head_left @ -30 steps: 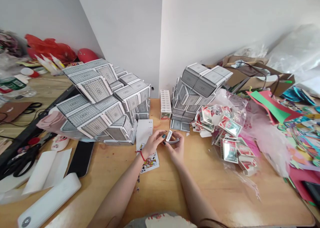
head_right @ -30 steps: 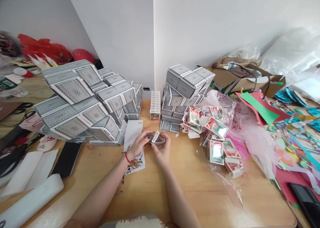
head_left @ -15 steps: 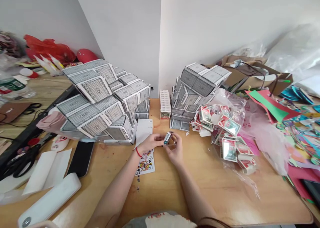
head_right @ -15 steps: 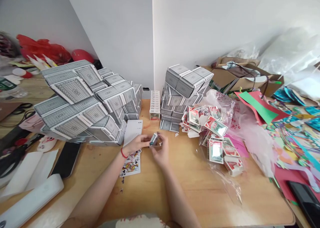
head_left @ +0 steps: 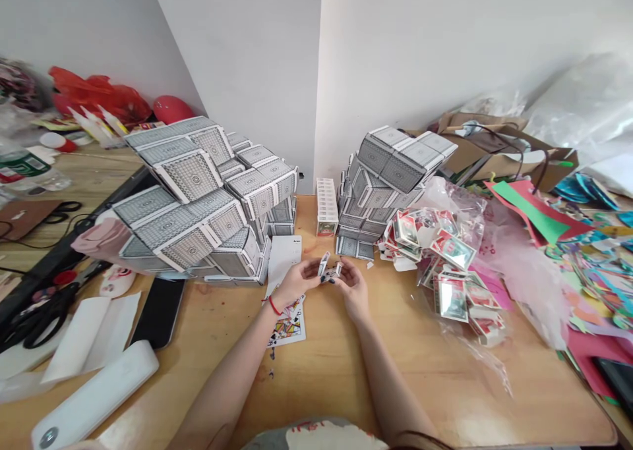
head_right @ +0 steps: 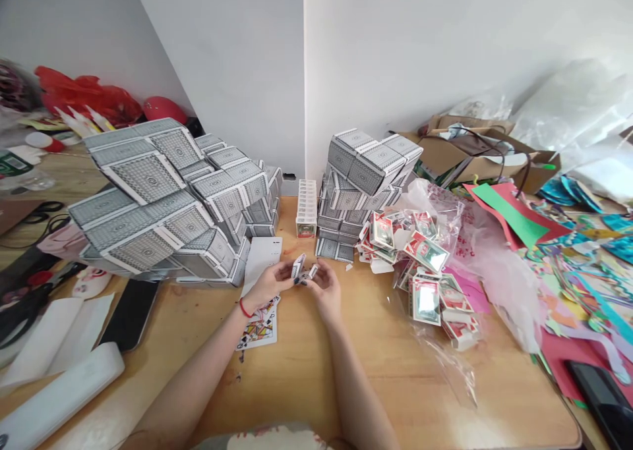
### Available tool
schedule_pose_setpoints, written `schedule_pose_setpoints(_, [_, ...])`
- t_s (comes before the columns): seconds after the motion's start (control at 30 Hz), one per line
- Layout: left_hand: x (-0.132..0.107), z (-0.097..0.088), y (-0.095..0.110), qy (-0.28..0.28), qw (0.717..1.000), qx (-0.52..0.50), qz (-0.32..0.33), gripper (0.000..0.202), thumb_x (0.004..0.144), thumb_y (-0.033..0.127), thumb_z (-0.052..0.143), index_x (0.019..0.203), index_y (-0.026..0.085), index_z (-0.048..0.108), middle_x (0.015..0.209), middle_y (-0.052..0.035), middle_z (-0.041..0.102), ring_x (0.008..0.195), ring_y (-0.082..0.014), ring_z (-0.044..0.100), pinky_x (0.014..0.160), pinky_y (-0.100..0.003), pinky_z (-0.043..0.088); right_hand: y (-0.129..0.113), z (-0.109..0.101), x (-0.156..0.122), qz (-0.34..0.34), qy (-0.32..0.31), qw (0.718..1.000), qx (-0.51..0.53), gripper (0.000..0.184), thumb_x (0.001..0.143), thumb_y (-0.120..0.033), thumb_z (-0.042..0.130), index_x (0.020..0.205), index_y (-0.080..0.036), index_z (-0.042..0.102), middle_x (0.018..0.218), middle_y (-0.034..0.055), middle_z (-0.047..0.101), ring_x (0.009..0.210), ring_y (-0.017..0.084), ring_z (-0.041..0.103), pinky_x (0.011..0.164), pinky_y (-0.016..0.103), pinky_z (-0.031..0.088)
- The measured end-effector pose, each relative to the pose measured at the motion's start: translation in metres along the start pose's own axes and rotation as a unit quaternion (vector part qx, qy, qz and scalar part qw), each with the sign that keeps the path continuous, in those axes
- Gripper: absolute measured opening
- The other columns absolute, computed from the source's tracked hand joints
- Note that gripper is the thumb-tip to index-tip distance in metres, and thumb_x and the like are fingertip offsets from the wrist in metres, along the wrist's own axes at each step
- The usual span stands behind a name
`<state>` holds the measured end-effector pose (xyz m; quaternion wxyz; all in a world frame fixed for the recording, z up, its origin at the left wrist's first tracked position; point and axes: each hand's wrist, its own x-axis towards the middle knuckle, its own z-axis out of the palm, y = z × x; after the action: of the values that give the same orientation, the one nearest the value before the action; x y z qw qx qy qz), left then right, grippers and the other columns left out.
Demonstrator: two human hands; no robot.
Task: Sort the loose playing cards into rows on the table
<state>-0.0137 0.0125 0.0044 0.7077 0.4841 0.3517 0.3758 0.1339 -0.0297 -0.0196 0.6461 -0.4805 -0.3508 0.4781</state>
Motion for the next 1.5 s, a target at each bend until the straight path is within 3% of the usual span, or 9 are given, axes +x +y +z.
schedule_pose_setpoints(0.13, [-0.001, 0.002, 0.005, -0.024, 1.000, 0.006, 0.001, 0.052, 0.061, 0.016, 0.070, 0.110, 0.014, 0.053, 0.120, -0.0118, 0.054, 0.108, -0.0224, 0.052, 0.097, -0.042, 0.037, -0.001, -0.004, 0.003, 0.024, -0.035, 0.998, 0.043, 0.055, 0.058, -0.027, 0.073, 0.109, -0.020, 0.054, 0.107, 0.0070, 0.059, 0.097, 0.021, 0.055, 0.086, 0.039, 0.042])
schedule_pose_setpoints(0.3, [-0.002, 0.003, 0.003, -0.050, 0.999, 0.009, -0.007, 0.057, 0.056, 0.012, 0.073, 0.110, 0.014, 0.053, 0.120, -0.0141, 0.053, 0.106, -0.0244, 0.053, 0.094, -0.044, 0.040, -0.003, -0.004, 0.001, -0.003, -0.040, 0.998, 0.048, 0.051, 0.063, -0.031, 0.070, 0.110, -0.021, 0.054, 0.108, 0.0078, 0.059, 0.093, 0.020, 0.056, 0.079, 0.037, 0.045])
schedule_pose_setpoints(0.57, [-0.002, 0.006, -0.005, -0.013, 0.998, 0.047, 0.026, 0.057, 0.056, 0.009, 0.072, 0.108, 0.015, 0.050, 0.118, -0.0132, 0.053, 0.109, -0.0232, 0.051, 0.088, -0.040, 0.046, -0.013, 0.004, -0.003, -0.003, -0.061, 0.996, 0.062, 0.051, 0.064, -0.036, 0.068, 0.110, -0.024, 0.052, 0.120, 0.0105, 0.052, 0.089, 0.022, 0.059, 0.068, 0.034, 0.049])
schedule_pose_setpoints(0.7, [-0.005, 0.010, -0.004, -0.007, 0.997, 0.066, 0.036, 0.055, 0.057, 0.011, 0.072, 0.107, 0.016, 0.048, 0.114, -0.0117, 0.055, 0.105, -0.0215, 0.054, 0.086, -0.038, 0.048, -0.013, 0.004, -0.004, -0.014, -0.069, 0.995, 0.066, 0.051, 0.064, -0.038, 0.068, 0.110, -0.024, 0.051, 0.121, 0.0108, 0.052, 0.094, 0.023, 0.057, 0.071, 0.035, 0.049])
schedule_pose_setpoints(0.87, [-0.005, 0.011, -0.006, -0.008, 0.996, 0.093, 0.014, 0.051, 0.058, 0.013, 0.072, 0.102, 0.015, 0.046, 0.095, -0.0085, 0.062, 0.084, -0.0180, 0.063, 0.080, -0.039, 0.050, -0.013, 0.003, -0.005, -0.011, -0.080, 0.995, 0.053, 0.053, 0.063, -0.040, 0.068, 0.111, -0.025, 0.052, 0.123, 0.0096, 0.051, 0.101, 0.025, 0.054, 0.076, 0.036, 0.047])
schedule_pose_setpoints(1.1, [-0.005, 0.011, -0.014, 0.011, 0.986, 0.159, 0.058, 0.049, 0.060, 0.007, 0.067, 0.103, 0.016, 0.046, 0.091, -0.0067, 0.060, 0.083, -0.0171, 0.061, 0.077, -0.037, 0.051, -0.012, 0.001, -0.003, 0.056, -0.088, 0.991, 0.085, 0.045, 0.070, -0.036, 0.064, 0.112, -0.025, 0.054, 0.123, 0.0071, 0.052, 0.109, 0.024, 0.050, 0.083, 0.036, 0.044])
schedule_pose_setpoints(1.23, [-0.006, 0.013, -0.017, 0.038, 0.974, 0.196, 0.104, 0.045, 0.063, 0.008, 0.064, 0.104, 0.017, 0.047, 0.104, -0.0089, 0.056, 0.091, -0.0174, 0.058, 0.081, -0.037, 0.049, -0.008, 0.002, -0.002, 0.089, -0.068, 0.992, 0.063, 0.043, 0.067, -0.039, 0.065, 0.107, -0.023, 0.060, 0.112, 0.0057, 0.060, 0.096, 0.022, 0.056, 0.074, 0.033, 0.046])
schedule_pose_setpoints(1.33, [-0.006, 0.014, -0.018, 0.059, 0.966, 0.214, 0.129, 0.043, 0.063, 0.007, 0.063, 0.103, 0.017, 0.048, 0.110, -0.0094, 0.051, 0.094, -0.0178, 0.056, 0.083, -0.037, 0.048, -0.009, 0.004, -0.002, 0.099, -0.077, 0.992, 0.008, 0.040, 0.068, -0.043, 0.062, 0.101, -0.020, 0.063, 0.088, 0.0034, 0.066, 0.067, 0.016, 0.057, 0.055, 0.026, 0.043])
schedule_pose_setpoints(1.5, [-0.006, 0.014, -0.016, 0.070, 0.953, 0.253, 0.151, 0.042, 0.062, 0.003, 0.060, 0.101, 0.018, 0.049, 0.111, -0.0075, 0.050, 0.098, -0.0184, 0.054, 0.083, -0.037, 0.048, -0.018, 0.005, -0.006, 0.057, -0.085, 0.991, -0.091, 0.031, 0.073, -0.045, 0.056, 0.071, -0.016, 0.066, 0.049, -0.0036, 0.048, 0.043, 0.009, 0.038, 0.043, 0.022, 0.030])
